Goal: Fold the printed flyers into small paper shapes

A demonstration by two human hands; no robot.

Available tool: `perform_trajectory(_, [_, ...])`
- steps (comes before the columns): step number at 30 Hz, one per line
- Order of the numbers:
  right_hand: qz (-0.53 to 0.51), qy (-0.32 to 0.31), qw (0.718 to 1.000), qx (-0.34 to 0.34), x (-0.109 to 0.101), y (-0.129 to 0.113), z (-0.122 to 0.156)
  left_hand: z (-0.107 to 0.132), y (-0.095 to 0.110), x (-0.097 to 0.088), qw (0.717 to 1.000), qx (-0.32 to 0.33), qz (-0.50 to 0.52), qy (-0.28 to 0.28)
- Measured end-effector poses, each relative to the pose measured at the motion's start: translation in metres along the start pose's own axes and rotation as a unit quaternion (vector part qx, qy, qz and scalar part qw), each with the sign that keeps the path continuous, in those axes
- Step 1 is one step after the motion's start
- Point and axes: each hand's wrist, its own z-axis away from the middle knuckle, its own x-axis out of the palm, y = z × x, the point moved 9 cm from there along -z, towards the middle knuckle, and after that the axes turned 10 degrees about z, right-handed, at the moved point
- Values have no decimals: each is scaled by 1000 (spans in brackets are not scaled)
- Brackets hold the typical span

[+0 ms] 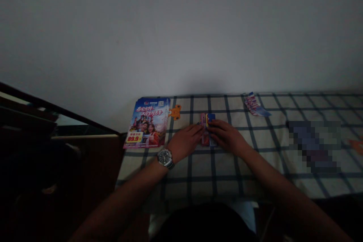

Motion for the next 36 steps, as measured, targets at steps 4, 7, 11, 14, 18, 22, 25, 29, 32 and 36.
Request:
perform_trajectory(4, [7,-3,1000,-3,2,1,1,1,-1,2,1000,-2,2,3])
perform_trajectory(7, [15,-4,1000,-4,3,2,1,2,-3,5,1000,-6,-1,7])
perform_trajectory(11, [19,2,1000,-3,1,0,1,2,-4,3,1000,-17,-2,23])
perform_trajectory(14, [22,2,1000,2,0,0,0,1,-3,1,999,-22,3,23])
perform_trajectory(18, [19,1,1000,10,1,2,0,0,-1,2,1000,-14,7,15])
perform_trajectory(22, [0,3,1000,28,2,7,0,0,-1,1,999,-10,5,37])
perform_trajectory(25, [-20,2,999,43,2,9,-1,-1,0,0,999,-11,4,47])
perform_trajectory(29, [-21,2,999,50,-1,8,-5,-1,0,-3,998,-26,25,54])
perform_trajectory(32, [-7,-2,998,61,-2,7,-10,-2,0,-6,997,-25,37,62])
perform_trajectory(36, [19,5,995,97,-4,10,-16,-2,0,-6,997,-16,41,66])
